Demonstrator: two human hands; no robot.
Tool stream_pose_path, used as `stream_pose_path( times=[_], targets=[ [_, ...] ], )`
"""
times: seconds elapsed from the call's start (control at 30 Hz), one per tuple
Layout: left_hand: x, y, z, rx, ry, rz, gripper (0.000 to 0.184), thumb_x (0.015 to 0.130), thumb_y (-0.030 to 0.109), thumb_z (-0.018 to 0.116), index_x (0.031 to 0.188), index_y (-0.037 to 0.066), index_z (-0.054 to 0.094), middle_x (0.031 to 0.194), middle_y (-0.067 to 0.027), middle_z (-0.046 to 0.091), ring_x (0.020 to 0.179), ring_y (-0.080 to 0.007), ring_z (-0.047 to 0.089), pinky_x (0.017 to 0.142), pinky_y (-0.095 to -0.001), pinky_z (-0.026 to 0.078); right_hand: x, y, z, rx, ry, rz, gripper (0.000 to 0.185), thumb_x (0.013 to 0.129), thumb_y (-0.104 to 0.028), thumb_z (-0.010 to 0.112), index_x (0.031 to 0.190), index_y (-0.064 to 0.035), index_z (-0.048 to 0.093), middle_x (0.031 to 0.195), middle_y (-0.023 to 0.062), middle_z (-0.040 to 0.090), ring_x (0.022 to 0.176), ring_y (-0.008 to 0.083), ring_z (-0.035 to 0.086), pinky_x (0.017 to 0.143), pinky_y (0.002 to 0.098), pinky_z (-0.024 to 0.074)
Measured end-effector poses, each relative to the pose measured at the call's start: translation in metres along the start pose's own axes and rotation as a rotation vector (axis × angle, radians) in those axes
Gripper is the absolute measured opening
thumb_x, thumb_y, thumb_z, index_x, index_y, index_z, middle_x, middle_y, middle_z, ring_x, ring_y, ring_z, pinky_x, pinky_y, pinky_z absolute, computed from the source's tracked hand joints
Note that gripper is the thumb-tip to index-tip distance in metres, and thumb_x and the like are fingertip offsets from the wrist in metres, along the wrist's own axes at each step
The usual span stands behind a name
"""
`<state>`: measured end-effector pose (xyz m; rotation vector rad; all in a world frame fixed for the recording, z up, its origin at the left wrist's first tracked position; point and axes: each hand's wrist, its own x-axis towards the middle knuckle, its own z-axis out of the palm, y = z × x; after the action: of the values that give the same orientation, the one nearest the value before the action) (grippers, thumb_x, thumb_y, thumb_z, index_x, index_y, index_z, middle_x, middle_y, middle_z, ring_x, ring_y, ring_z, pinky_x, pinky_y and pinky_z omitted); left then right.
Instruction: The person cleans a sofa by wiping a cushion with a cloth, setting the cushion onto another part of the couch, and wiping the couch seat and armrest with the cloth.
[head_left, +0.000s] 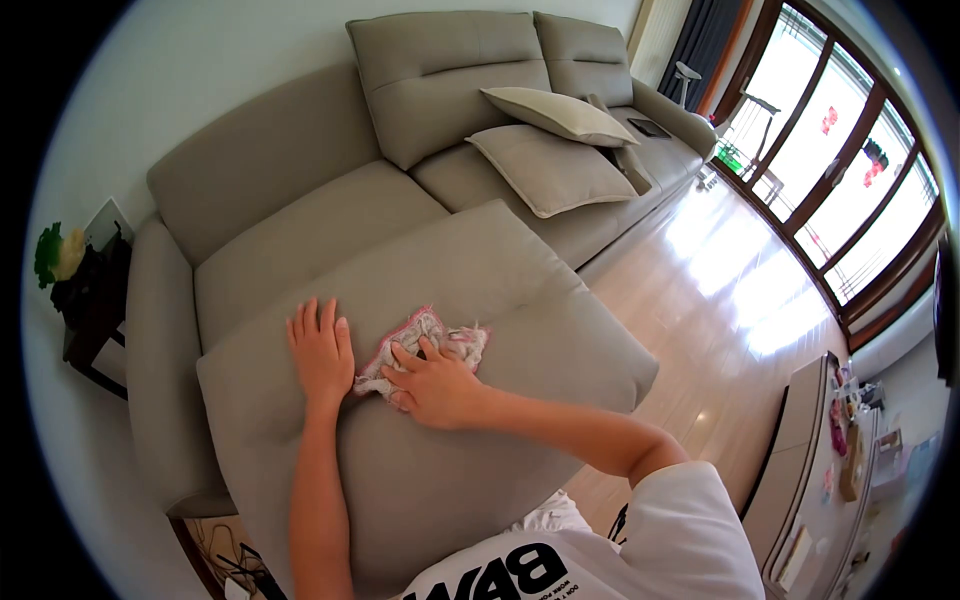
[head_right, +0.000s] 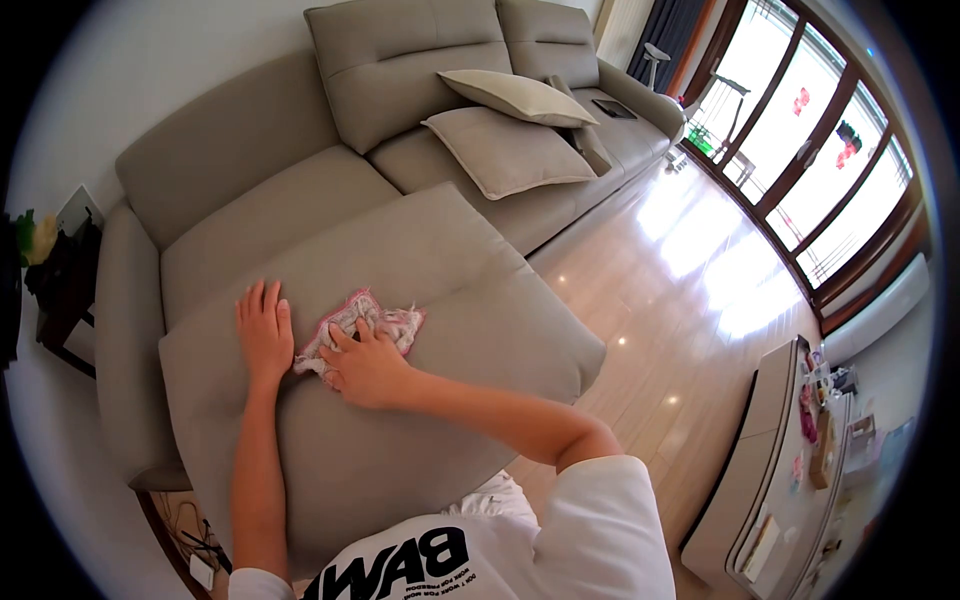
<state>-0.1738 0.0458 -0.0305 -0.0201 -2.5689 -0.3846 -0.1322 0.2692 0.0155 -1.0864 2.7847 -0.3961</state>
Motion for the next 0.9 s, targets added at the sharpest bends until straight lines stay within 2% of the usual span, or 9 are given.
stream_pose_path(
  times=[0.17,0.23,0.37,0.47,0.57,0.63,0.77,0.87,0.9],
  targets=[
    [-0.004,0.0,-0.003,0.017,-0.042,-0.006,0.045,0.109,0.032,0.039,0.142,0.007,0.058,0.152,-0.02,0.05,0.145,-0.0394,0.039,0.125,-0.0534,0.021,-0.014,0.037,-0.007,-0.104,0.091,0.455,0.094,0.092,-0.075,0.049,0.162,-0.0155,0.03,0.168,0.0209,0.022,0.147,0.0597,0.022,0.112,0.0791,0.0186],
    [-0.003,0.0,-0.002,0.028,-0.05,-0.01,0.045,0.109,0.032,0.038,0.142,0.007,0.058,0.152,-0.0197,0.05,0.145,-0.0391,0.039,0.124,-0.0533,0.021,-0.012,0.088,-0.012,-0.111,0.067,0.653,0.106,0.087,-0.084,0.045,0.166,-0.0172,0.019,0.171,0.0199,0.014,0.149,0.0621,0.013,0.113,0.0795,0.0147],
    [0.001,0.006,-0.004,0.07,-0.071,-0.005,0.045,0.109,0.033,0.038,0.141,0.008,0.059,0.151,-0.0194,0.05,0.145,-0.0389,0.04,0.124,-0.0529,0.022,-0.019,0.189,-0.016,-0.034,0.104,0.84,0.116,0.082,-0.089,0.047,0.167,-0.0159,0.015,0.173,0.0178,0.008,0.15,0.0628,0.011,0.111,0.0811,0.0168],
    [0.001,0.007,-0.006,0.093,-0.076,-0.012,0.045,0.109,0.033,0.039,0.14,0.009,0.059,0.151,-0.0191,0.051,0.145,-0.0386,0.04,0.124,-0.0527,0.023,-0.03,0.234,-0.035,0.146,0.091,0.917,0.115,0.083,-0.085,0.054,0.166,-0.0147,0.017,0.17,0.0217,0.019,0.153,0.0523,0.019,0.118,0.0682,0.0226],
    [0.001,0.005,-0.006,0.081,-0.067,-0.012,0.044,0.108,0.033,0.04,0.14,0.009,0.059,0.15,-0.0186,0.051,0.144,-0.0382,0.04,0.124,-0.0526,0.023,-0.05,0.347,0.013,0.547,0.15,0.72,0.112,0.086,-0.073,0.064,0.165,-0.0072,0.02,0.159,0.0238,0.04,0.146,0.0367,0.041,0.117,0.0465,0.0368],
    [0.001,0.004,-0.006,0.052,-0.056,-0.01,0.043,0.108,0.033,0.041,0.14,0.01,0.06,0.15,-0.0184,0.052,0.144,-0.0381,0.041,0.124,-0.0525,0.023,-0.091,0.296,-0.029,0.92,0.168,0.757,0.099,0.087,-0.061,0.071,0.155,0.0028,0.039,0.138,0.0204,0.062,0.125,0.025,0.061,0.105,0.0329,0.0463],
    [0.001,0.004,-0.006,0.017,-0.038,-0.017,0.042,0.107,0.032,0.043,0.139,0.01,0.06,0.15,-0.018,0.052,0.144,-0.0377,0.041,0.125,-0.0523,0.023,-0.161,0.305,-0.015,0.917,0.166,0.999,0.072,0.093,-0.058,0.065,0.127,0.0052,0.067,0.116,0.0153,0.072,0.105,0.0244,0.069,0.097,0.0366,0.0499],
    [-0.001,0.005,-0.007,0.009,-0.039,-0.016,0.042,0.107,0.032,0.045,0.139,0.01,0.06,0.15,-0.0177,0.052,0.144,-0.0371,0.041,0.125,-0.0524,0.023,-0.201,0.301,0.004,0.857,0.276,0.976,0.072,0.096,-0.058,0.06,0.125,0.0073,0.067,0.116,0.0165,0.072,0.106,0.025,0.068,0.096,0.0373,0.0499],
    [-0.002,0.003,-0.007,0.005,-0.043,-0.014,0.042,0.107,0.032,0.046,0.139,0.009,0.06,0.15,-0.0176,0.052,0.144,-0.0369,0.041,0.125,-0.0525,0.023,-0.21,0.296,0.005,0.775,0.288,0.971,0.07,0.096,-0.057,0.058,0.123,0.0065,0.068,0.113,0.0213,0.072,0.105,0.0274,0.069,0.095,0.0384,0.0498]
  ],
)
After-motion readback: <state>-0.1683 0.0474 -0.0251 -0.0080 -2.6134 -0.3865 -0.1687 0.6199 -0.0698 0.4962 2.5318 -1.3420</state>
